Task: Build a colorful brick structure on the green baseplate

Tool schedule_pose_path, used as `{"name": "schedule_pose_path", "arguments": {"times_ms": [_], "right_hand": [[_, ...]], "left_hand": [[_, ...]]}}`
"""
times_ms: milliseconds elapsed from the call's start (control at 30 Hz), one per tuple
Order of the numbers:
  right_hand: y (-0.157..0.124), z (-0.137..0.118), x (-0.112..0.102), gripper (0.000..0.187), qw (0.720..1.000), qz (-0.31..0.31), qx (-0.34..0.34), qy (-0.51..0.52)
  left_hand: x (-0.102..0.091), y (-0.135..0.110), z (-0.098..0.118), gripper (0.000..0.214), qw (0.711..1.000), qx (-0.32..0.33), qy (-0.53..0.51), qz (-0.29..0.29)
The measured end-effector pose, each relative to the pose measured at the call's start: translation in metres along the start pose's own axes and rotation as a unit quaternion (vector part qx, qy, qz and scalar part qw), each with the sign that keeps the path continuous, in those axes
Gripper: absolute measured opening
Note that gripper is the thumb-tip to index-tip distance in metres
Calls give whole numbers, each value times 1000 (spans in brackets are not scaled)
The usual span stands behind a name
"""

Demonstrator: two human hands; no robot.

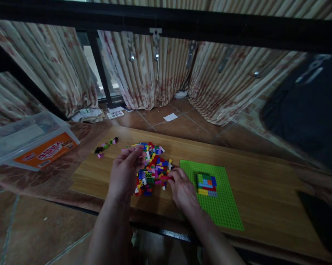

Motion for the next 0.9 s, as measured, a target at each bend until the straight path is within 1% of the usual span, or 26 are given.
{"name": "schedule_pose_path", "arguments": {"times_ms": [100,133,200,267,300,333,400,500,600,667,767,900], "right_hand": [[-5,1,-16,21,999,18,-2,41],[-8,2,-23,23,998,30,-2,61],[-15,8,-41,25,993,54,9,102],[-24,20,-58,25,986,69,43,146],[-28,27,-65,25,980,72,69,171],[-33,35,-71,26,973,74,97,196],[-41,49,-78,28,956,74,148,240],[-50,63,-83,29,940,65,186,277],[-57,70,-87,28,940,47,177,287],[-61,72,-90,24,950,28,155,270],[-66,74,-95,18,971,5,128,201],[-68,79,-99,15,990,13,83,112]], "left_hand": [[20,-8,-21,16,993,-17,103,-51],[27,-10,-30,15,986,-16,150,-75],[41,-18,-47,15,960,3,244,-138],[53,-28,-65,18,929,28,311,-199],[58,-34,-73,20,918,34,329,-220],[62,-41,-81,23,909,34,340,-240],[69,-53,-93,25,900,37,344,-265],[77,-65,-104,22,893,51,350,-280],[82,-69,-111,19,880,53,376,-286],[85,-70,-115,16,873,53,395,-279],[89,-71,-120,11,862,60,428,-264],[90,-74,-128,11,843,64,467,-260]]}}
Point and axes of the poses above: each hand's wrist, its own y-axis towards the middle knuckle, its own x-axis out of the palm, z = x × y, the point moved 4 cm from there along y, towards the middle knuckle, and after that the axes turned 2 degrees about -x, right-handed, at the moved point
